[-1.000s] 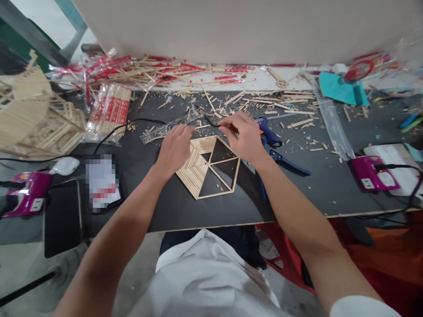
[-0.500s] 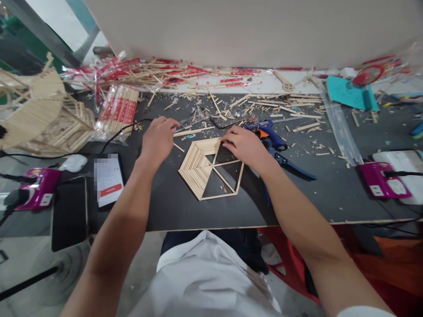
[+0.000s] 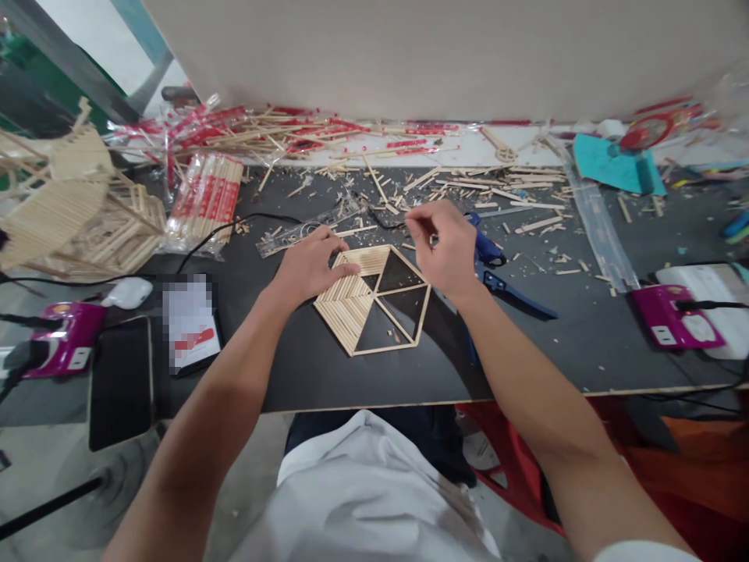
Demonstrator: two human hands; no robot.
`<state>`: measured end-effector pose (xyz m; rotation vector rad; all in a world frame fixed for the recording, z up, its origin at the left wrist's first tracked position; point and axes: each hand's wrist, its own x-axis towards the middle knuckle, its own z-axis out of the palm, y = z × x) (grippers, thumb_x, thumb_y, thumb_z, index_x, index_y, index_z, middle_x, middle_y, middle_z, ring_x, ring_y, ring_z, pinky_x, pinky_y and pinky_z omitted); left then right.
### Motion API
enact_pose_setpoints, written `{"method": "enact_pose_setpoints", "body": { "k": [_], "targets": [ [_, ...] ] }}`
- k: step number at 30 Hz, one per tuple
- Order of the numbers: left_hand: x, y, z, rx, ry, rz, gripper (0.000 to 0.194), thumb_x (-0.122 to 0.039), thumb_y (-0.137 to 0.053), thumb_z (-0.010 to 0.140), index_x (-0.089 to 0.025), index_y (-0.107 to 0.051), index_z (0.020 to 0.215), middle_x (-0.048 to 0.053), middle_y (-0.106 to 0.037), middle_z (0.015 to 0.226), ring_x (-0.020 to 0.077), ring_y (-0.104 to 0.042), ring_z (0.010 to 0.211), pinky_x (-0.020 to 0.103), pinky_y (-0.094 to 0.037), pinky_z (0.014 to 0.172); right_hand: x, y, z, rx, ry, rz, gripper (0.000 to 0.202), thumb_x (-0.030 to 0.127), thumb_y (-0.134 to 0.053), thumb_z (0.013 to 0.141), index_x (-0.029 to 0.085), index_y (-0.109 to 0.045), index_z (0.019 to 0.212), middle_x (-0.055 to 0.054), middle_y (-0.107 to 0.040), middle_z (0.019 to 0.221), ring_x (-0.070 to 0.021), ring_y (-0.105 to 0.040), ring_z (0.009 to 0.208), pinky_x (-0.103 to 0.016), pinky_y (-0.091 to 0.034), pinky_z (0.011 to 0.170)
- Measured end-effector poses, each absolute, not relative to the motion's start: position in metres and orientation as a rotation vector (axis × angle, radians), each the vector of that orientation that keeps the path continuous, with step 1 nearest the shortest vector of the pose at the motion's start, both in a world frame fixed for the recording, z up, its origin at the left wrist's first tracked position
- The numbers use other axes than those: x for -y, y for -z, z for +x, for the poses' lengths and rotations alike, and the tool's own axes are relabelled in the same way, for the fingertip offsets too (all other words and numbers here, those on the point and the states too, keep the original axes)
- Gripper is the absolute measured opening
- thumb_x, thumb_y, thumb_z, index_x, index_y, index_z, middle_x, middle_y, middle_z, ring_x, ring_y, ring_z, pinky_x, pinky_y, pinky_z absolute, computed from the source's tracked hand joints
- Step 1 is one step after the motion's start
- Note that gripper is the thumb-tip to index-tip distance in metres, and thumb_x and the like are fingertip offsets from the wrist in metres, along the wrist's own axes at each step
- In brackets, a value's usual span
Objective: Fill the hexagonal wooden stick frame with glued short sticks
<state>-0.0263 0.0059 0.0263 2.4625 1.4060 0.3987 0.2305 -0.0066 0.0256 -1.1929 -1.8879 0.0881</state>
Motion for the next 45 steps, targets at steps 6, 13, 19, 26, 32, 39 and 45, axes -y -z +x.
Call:
{"method": "enact_pose_setpoints", "body": {
  "k": [6, 13, 19, 26, 32, 39, 45],
  "targets": [
    [-0.004, -0.028, -0.022, -1.390, -0.394, 2.515, 0.049, -0.054, -0.051, 0.103, -0.013, -0.074, 0.118, 0.014, -0.066, 0.121, 0.0313, -0.066, 0.110, 0.041, -0.052, 0.093, 0.002, -0.013, 0.234, 2.360, -0.260, -1.225, 0.016, 0.016, -0.064, 0.093, 0.016, -0.073, 0.105, -0.017, -0.067, 0.118, -0.0316, -0.066, 0.111, -0.050, -0.055, 0.100],
    [-0.003, -0.027, -0.021, -1.384, -0.402, 2.541, 0.052, -0.057, -0.048, 0.104, -0.014, -0.074, 0.117, 0.013, -0.066, 0.120, 0.0301, -0.066, 0.106, 0.039, -0.052, 0.088, 0.001, -0.008, 0.223, 2.372, -0.104, -1.412, 0.019, 0.011, -0.053, 0.096, 0.016, -0.071, 0.096, -0.017, -0.068, 0.111, -0.0313, -0.066, 0.106, -0.047, -0.058, 0.091],
    [-0.002, -0.028, -0.020, -1.399, -0.407, 2.522, 0.044, -0.052, -0.052, 0.103, -0.016, -0.075, 0.117, 0.013, -0.066, 0.120, 0.0295, -0.065, 0.108, 0.039, -0.052, 0.089, 0.008, -0.017, 0.222, 2.251, -0.108, -1.363, 0.021, 0.020, -0.044, 0.103, 0.020, -0.065, 0.101, -0.014, -0.065, 0.114, -0.0278, -0.065, 0.105, -0.044, -0.059, 0.088],
    [-0.002, -0.026, -0.018, -1.431, -0.435, 2.470, 0.035, -0.045, -0.058, 0.102, -0.017, -0.075, 0.114, 0.012, -0.066, 0.120, 0.0296, -0.064, 0.113, 0.040, -0.052, 0.093, 0.010, -0.020, 0.222, 1.673, -0.090, -1.219, 0.039, 0.050, -0.030, 0.111, 0.025, -0.059, 0.117, -0.007, -0.063, 0.101, -0.0221, -0.069, 0.095, -0.047, -0.062, 0.087],
    [0.000, -0.029, -0.015, -1.461, -0.380, 2.460, 0.035, -0.043, -0.060, 0.100, -0.018, -0.075, 0.119, 0.012, -0.066, 0.123, 0.0300, -0.064, 0.114, 0.039, -0.053, 0.093, 0.009, -0.013, 0.217, 1.440, -0.128, -1.162, 0.038, 0.059, -0.045, 0.106, 0.026, -0.060, 0.114, -0.002, -0.064, 0.088, -0.0169, -0.070, 0.076, -0.039, -0.063, 0.076],
    [-0.013, -0.036, -0.041, -1.426, -0.459, 2.464, 0.036, -0.029, -0.042, 0.102, -0.018, -0.075, 0.112, 0.012, -0.068, 0.118, 0.0269, -0.064, 0.111, 0.042, -0.050, 0.101, 0.009, -0.019, 0.217, 1.752, -0.260, -1.261, 0.031, 0.029, -0.044, 0.105, 0.025, -0.069, 0.123, -0.014, -0.072, 0.125, -0.0297, -0.070, 0.117, -0.053, -0.059, 0.101],
    [-0.028, -0.035, -0.063, -1.345, -0.313, 2.475, 0.034, -0.021, -0.046, 0.091, -0.017, -0.072, 0.112, 0.011, -0.071, 0.113, 0.0263, -0.066, 0.109, 0.041, -0.051, 0.102, 0.013, -0.029, 0.219, 1.845, -0.151, -1.311, 0.042, 0.026, -0.043, 0.104, 0.028, -0.060, 0.142, -0.014, -0.068, 0.129, -0.0309, -0.066, 0.120, -0.053, -0.057, 0.100]
  ]
}}
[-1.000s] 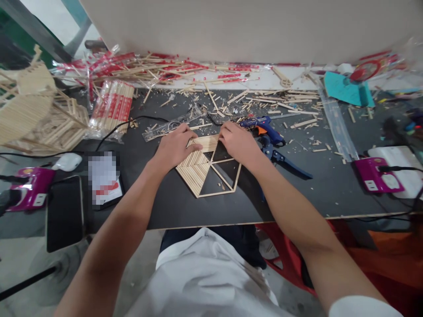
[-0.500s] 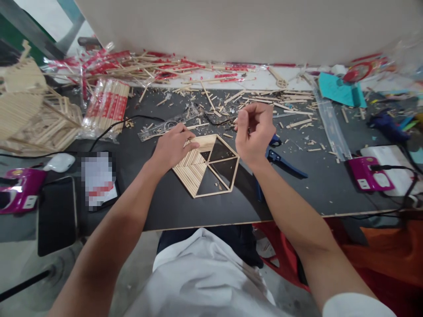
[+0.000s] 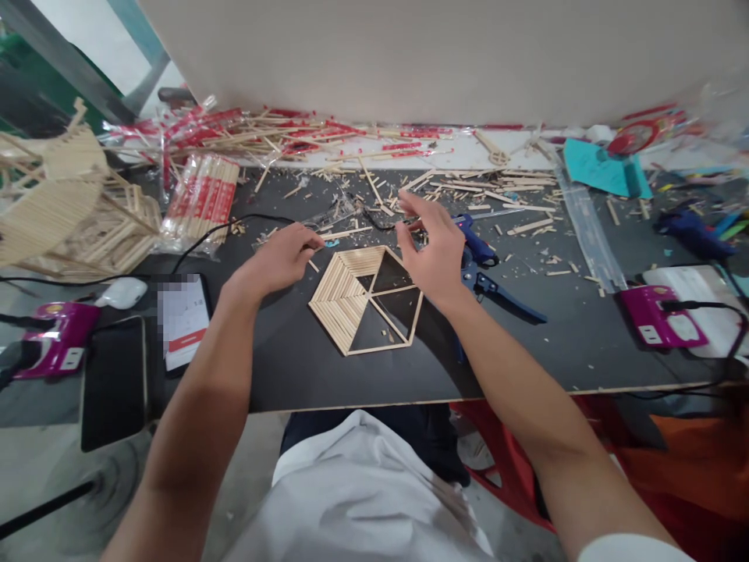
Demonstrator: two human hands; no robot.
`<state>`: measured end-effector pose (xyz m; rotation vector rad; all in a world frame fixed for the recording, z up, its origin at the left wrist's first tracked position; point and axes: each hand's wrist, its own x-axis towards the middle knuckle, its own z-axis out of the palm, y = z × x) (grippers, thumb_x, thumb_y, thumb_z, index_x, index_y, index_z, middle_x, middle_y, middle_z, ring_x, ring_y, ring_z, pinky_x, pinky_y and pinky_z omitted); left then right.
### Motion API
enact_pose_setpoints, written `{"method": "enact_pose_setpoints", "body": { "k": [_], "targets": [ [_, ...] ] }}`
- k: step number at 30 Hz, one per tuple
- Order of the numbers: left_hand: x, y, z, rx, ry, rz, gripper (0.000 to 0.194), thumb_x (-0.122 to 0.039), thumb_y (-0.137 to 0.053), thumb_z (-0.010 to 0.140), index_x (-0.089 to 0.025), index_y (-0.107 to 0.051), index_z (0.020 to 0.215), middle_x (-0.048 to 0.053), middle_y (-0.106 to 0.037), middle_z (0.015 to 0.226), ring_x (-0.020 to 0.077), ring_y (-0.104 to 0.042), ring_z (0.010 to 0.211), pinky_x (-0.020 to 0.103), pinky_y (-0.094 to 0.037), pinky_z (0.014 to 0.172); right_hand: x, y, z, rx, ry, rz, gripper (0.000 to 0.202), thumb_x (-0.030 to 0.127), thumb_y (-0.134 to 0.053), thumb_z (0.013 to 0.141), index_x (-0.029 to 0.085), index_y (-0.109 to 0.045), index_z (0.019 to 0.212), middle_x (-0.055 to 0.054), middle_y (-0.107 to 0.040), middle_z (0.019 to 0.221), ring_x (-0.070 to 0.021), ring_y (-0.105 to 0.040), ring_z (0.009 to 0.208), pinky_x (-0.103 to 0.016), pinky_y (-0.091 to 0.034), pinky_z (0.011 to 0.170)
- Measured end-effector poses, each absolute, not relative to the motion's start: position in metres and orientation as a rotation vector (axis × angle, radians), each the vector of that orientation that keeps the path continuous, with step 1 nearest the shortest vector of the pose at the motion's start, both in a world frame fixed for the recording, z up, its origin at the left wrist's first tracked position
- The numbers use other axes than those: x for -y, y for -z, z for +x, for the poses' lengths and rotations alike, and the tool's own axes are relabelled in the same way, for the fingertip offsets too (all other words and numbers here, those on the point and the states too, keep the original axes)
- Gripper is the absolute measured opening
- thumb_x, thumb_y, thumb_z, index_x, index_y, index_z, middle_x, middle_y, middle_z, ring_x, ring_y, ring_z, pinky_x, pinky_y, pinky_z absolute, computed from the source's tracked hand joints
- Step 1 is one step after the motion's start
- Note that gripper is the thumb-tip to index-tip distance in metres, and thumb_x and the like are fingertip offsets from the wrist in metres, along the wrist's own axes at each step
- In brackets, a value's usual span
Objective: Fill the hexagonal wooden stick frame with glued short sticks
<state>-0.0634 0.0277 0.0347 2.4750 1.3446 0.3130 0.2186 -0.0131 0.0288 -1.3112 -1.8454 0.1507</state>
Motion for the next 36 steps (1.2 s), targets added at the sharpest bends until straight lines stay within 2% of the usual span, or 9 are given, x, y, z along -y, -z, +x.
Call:
{"method": "enact_pose_setpoints", "body": {
  "k": [5, 8, 13, 17, 20, 25, 30, 33, 36],
  "targets": [
    [-0.032, -0.032, -0.073, -1.429, -0.258, 2.428, 0.032, -0.014, -0.047, 0.079, -0.020, -0.071, 0.100, 0.010, -0.072, 0.107, 0.0254, -0.067, 0.099, 0.038, -0.053, 0.092, 0.014, -0.027, 0.217, 1.851, -0.142, -1.253, 0.025, 0.029, -0.048, 0.103, 0.022, -0.068, 0.117, -0.012, -0.071, 0.103, -0.0254, -0.070, 0.092, -0.045, -0.059, 0.090],
    [-0.033, -0.035, -0.081, -1.482, -0.226, 2.369, 0.029, -0.017, -0.053, 0.071, -0.019, -0.071, 0.094, 0.009, -0.071, 0.098, 0.0239, -0.066, 0.085, 0.036, -0.053, 0.082, 0.012, -0.023, 0.216, 1.898, -0.178, -1.214, 0.023, 0.025, -0.047, 0.103, 0.022, -0.068, 0.113, -0.012, -0.072, 0.106, -0.0242, -0.070, 0.090, -0.043, -0.059, 0.086],
    [-0.035, -0.038, -0.085, -1.408, -0.166, 2.373, 0.018, -0.035, -0.063, 0.073, -0.023, -0.070, 0.084, 0.007, -0.068, 0.089, 0.0241, -0.063, 0.081, 0.036, -0.049, 0.078, 0.009, -0.020, 0.219, 2.028, -0.250, -1.239, 0.019, 0.022, -0.051, 0.099, 0.021, -0.068, 0.107, -0.012, -0.070, 0.111, -0.0232, -0.069, 0.084, -0.043, -0.058, 0.081],
    [-0.034, -0.038, -0.087, -1.383, -0.120, 2.421, 0.010, -0.028, -0.058, 0.076, -0.024, -0.066, 0.072, 0.007, -0.069, 0.083, 0.0250, -0.063, 0.082, 0.036, -0.047, 0.075, 0.009, -0.019, 0.221, 2.068, -0.256, -1.234, 0.018, 0.023, -0.052, 0.098, 0.019, -0.069, 0.101, -0.013, -0.069, 0.108, -0.0214, -0.066, 0.079, -0.041, -0.056, 0.079],
    [-0.033, -0.043, -0.091, -1.407, -0.142, 2.388, 0.010, -0.026, -0.056, 0.080, -0.024, -0.064, 0.074, 0.006, -0.071, 0.082, 0.0239, -0.064, 0.079, 0.035, -0.048, 0.073, 0.008, -0.019, 0.222, 2.078, -0.266, -1.250, 0.017, 0.023, -0.053, 0.097, 0.020, -0.070, 0.099, -0.012, -0.071, 0.107, -0.0216, -0.066, 0.080, -0.040, -0.055, 0.079],
    [-0.023, -0.058, -0.074, -1.589, -0.410, 2.271, 0.013, -0.025, -0.053, 0.090, -0.022, -0.065, 0.093, 0.005, -0.072, 0.080, 0.0219, -0.064, 0.075, 0.034, -0.049, 0.074, 0.008, -0.021, 0.221, 2.032, -0.367, -1.222, 0.017, 0.026, -0.055, 0.097, 0.020, -0.070, 0.101, -0.010, -0.074, 0.104, -0.0196, -0.066, 0.076, -0.038, -0.055, 0.076],
    [-0.004, -0.053, -0.023, -1.345, -0.584, 2.336, 0.015, -0.028, -0.056, 0.095, -0.018, -0.066, 0.096, 0.005, -0.073, 0.087, 0.0189, -0.064, 0.078, 0.032, -0.049, 0.079, 0.011, -0.023, 0.215, 1.990, -0.633, -1.072, 0.031, 0.046, -0.064, 0.096, 0.020, -0.070, 0.112, -0.008, -0.076, 0.103, -0.0189, -0.068, 0.078, -0.033, -0.054, 0.071],
    [0.003, -0.043, -0.007, -1.210, -0.646, 2.376, 0.019, -0.028, -0.052, 0.099, -0.018, -0.068, 0.100, 0.006, -0.073, 0.091, 0.0187, -0.065, 0.082, 0.031, -0.049, 0.081, 0.013, -0.025, 0.213, 2.017, -0.685, -1.082, 0.032, 0.051, -0.062, 0.097, 0.021, -0.072, 0.100, -0.006, -0.076, 0.091, -0.0182, -0.065, 0.074, -0.033, -0.051, 0.070],
    [0.004, -0.036, -0.008, -1.134, -0.644, 2.403, 0.023, -0.030, -0.050, 0.101, -0.017, -0.069, 0.102, 0.007, -0.074, 0.095, 0.0196, -0.066, 0.086, 0.032, -0.049, 0.083, 0.013, -0.026, 0.216, 2.048, -0.710, -1.129, 0.026, 0.044, -0.063, 0.097, 0.020, -0.073, 0.092, -0.003, -0.074, 0.081, -0.0171, -0.060, 0.069, -0.032, -0.047, 0.070]
  ]
}}
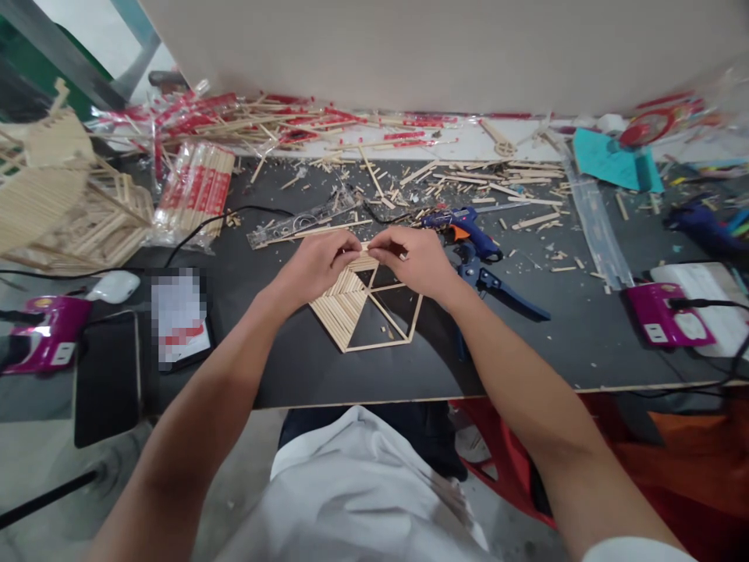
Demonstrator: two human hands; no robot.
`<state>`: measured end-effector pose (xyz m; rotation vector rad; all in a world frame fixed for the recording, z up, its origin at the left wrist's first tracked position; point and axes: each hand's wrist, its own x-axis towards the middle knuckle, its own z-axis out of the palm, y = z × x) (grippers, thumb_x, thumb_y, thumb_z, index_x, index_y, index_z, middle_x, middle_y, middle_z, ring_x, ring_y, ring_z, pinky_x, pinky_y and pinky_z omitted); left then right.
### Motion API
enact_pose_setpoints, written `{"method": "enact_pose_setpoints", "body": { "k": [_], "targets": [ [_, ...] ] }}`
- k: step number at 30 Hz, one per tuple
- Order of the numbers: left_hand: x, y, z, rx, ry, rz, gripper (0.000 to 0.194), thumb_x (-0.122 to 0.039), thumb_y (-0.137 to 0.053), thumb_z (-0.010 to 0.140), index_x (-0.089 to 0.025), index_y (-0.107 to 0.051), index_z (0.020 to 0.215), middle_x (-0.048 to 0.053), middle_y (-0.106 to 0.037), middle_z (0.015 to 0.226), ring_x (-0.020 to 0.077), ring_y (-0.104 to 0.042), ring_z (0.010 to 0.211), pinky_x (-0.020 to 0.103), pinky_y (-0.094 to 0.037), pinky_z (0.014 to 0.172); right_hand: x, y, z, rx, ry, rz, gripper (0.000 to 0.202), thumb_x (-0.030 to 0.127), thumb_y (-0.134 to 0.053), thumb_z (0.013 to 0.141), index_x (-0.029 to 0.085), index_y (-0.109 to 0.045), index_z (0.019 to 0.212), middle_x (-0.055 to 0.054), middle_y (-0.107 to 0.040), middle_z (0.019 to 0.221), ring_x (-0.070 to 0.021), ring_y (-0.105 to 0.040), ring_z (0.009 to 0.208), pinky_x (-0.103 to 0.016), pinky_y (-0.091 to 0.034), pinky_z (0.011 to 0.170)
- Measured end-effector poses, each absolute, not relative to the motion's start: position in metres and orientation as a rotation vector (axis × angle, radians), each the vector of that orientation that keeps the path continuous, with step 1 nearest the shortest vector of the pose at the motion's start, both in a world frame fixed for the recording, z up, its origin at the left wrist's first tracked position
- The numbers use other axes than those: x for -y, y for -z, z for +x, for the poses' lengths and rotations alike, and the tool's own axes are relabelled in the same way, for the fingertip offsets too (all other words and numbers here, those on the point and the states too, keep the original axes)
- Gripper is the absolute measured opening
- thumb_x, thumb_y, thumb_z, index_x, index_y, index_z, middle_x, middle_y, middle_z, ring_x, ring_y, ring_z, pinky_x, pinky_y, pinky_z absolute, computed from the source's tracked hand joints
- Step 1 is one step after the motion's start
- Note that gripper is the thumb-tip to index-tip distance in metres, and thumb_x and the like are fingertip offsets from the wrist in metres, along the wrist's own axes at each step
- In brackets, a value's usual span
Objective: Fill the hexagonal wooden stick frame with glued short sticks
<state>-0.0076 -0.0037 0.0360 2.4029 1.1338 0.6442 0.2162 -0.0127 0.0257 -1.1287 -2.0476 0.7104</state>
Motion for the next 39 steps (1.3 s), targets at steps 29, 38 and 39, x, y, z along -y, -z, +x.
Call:
{"method": "enact_pose_setpoints", "body": {
  "k": [29, 38, 39],
  "targets": [
    [-0.005, -0.011, -0.010, -1.181, -0.781, 2.326, 0.011, -0.022, -0.062, 0.092, -0.015, -0.070, 0.089, 0.006, -0.067, 0.088, 0.0185, -0.062, 0.085, 0.032, -0.048, 0.082, 0.027, -0.007, 0.217, 2.216, -0.572, -1.119, 0.010, 0.020, -0.066, 0.098, 0.020, -0.068, 0.088, -0.004, -0.068, 0.089, -0.0193, -0.061, 0.085, -0.032, -0.044, 0.078],
    [-0.008, -0.012, -0.009, -1.248, -0.767, 1.839, 0.035, -0.034, -0.081, 0.076, -0.015, -0.069, 0.101, 0.002, -0.066, 0.088, 0.0115, -0.054, 0.070, 0.026, -0.044, 0.067, 0.025, -0.012, 0.219, 2.236, -0.620, -1.176, 0.012, 0.010, -0.066, 0.093, 0.019, -0.069, 0.086, -0.004, -0.069, 0.088, -0.0193, -0.063, 0.087, -0.032, -0.045, 0.082],
    [-0.008, -0.013, -0.009, -1.254, -0.755, 1.854, 0.037, -0.035, -0.084, 0.073, -0.015, -0.070, 0.101, 0.002, -0.066, 0.089, 0.0115, -0.053, 0.071, 0.026, -0.043, 0.067, 0.025, -0.012, 0.219, 2.243, -0.626, -1.179, 0.013, 0.010, -0.065, 0.093, 0.020, -0.069, 0.086, -0.004, -0.069, 0.088, -0.0193, -0.063, 0.087, -0.032, -0.045, 0.082]
  ]
}}
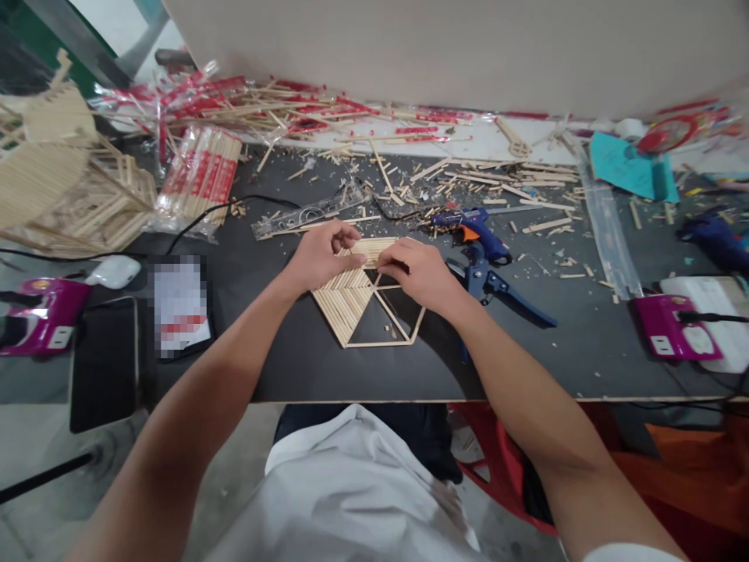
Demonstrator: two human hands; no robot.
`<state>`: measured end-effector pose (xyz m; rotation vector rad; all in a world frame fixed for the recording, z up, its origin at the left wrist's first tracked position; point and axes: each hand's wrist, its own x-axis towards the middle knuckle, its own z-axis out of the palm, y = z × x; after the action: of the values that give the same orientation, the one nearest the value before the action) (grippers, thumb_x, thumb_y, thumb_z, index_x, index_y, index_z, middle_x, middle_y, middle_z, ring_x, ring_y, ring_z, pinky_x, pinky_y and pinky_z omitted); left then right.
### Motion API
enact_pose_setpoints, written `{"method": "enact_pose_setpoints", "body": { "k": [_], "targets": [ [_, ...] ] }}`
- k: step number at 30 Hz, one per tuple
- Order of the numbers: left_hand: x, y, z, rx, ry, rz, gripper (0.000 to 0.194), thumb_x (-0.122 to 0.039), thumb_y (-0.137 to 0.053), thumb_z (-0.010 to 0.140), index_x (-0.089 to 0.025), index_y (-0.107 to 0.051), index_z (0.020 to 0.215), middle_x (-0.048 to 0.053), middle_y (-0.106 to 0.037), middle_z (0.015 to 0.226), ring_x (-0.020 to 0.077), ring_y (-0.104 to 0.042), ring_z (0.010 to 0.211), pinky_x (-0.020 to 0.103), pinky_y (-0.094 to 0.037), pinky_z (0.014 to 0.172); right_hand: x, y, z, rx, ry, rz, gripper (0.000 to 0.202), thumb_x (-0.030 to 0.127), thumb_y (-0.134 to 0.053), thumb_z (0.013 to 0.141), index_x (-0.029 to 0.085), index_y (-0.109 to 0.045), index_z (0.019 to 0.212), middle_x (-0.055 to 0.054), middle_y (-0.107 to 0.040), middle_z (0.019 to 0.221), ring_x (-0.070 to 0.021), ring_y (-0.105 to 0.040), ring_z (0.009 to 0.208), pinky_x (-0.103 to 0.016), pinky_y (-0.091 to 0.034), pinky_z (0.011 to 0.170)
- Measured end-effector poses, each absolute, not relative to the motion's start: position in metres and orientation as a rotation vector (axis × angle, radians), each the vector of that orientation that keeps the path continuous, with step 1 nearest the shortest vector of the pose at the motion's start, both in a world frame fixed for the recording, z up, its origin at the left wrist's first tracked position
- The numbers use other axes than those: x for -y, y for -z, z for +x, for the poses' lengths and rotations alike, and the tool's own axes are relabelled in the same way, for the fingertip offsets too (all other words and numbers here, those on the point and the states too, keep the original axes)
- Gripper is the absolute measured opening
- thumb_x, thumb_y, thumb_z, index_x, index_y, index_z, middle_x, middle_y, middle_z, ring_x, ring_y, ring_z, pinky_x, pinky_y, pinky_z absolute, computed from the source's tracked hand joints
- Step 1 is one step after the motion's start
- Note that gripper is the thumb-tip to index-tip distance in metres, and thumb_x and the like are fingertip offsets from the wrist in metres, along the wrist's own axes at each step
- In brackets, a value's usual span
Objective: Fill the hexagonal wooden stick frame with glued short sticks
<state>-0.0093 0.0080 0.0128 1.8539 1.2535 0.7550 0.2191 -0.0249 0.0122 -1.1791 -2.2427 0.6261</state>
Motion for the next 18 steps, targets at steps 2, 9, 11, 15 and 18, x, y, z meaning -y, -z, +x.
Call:
{"method": "enact_pose_setpoints", "body": {
  "k": [2, 9, 11, 15, 18],
  "targets": [
    [-0.0076, -0.0143, -0.0094, -1.270, -0.732, 1.876, 0.040, -0.034, -0.086, 0.069, -0.015, -0.071, 0.101, 0.001, -0.066, 0.089, 0.0114, -0.052, 0.071, 0.026, -0.042, 0.067, 0.0247, -0.0130, 0.2194, 2.252, -0.628, -1.188, 0.014, 0.009, -0.063, 0.093, 0.019, -0.070, 0.087, -0.004, -0.069, 0.089, -0.0193, -0.063, 0.087, -0.032, -0.045, 0.083],
    [-0.0087, -0.0147, -0.0099, -1.269, -0.725, 1.874, 0.035, -0.031, -0.082, 0.071, -0.015, -0.072, 0.100, 0.001, -0.067, 0.087, 0.0116, -0.050, 0.071, 0.026, -0.041, 0.068, 0.0252, -0.0147, 0.2201, 2.259, -0.623, -1.174, 0.015, 0.010, -0.061, 0.096, 0.018, -0.071, 0.089, -0.006, -0.069, 0.090, -0.0197, -0.063, 0.088, -0.032, -0.045, 0.082],
    [-0.0087, -0.0140, -0.0101, -1.267, -0.733, 1.865, 0.034, -0.030, -0.081, 0.072, -0.014, -0.072, 0.101, 0.001, -0.067, 0.087, 0.0113, -0.050, 0.070, 0.026, -0.041, 0.068, 0.0255, -0.0148, 0.2201, 2.256, -0.624, -1.173, 0.015, 0.009, -0.061, 0.095, 0.018, -0.072, 0.089, -0.005, -0.069, 0.090, -0.0194, -0.063, 0.087, -0.031, -0.045, 0.082],
    [-0.0076, -0.0144, -0.0101, -1.262, -0.743, 1.853, 0.038, -0.034, -0.084, 0.070, -0.015, -0.073, 0.100, 0.001, -0.067, 0.088, 0.0111, -0.049, 0.069, 0.026, -0.040, 0.067, 0.0259, -0.0154, 0.2190, 2.251, -0.624, -1.190, 0.015, 0.010, -0.061, 0.095, 0.019, -0.072, 0.089, -0.005, -0.068, 0.089, -0.0188, -0.062, 0.085, -0.031, -0.044, 0.080],
    [-0.0063, -0.0165, -0.0092, -1.268, -0.738, 1.866, 0.041, -0.036, -0.087, 0.066, -0.015, -0.073, 0.099, 0.001, -0.068, 0.089, 0.0119, -0.050, 0.071, 0.026, -0.041, 0.068, 0.0263, -0.0166, 0.2178, 2.249, -0.631, -1.202, 0.016, 0.010, -0.061, 0.095, 0.019, -0.072, 0.088, -0.005, -0.067, 0.086, -0.0186, -0.061, 0.083, -0.031, -0.044, 0.078]
  ]
}}
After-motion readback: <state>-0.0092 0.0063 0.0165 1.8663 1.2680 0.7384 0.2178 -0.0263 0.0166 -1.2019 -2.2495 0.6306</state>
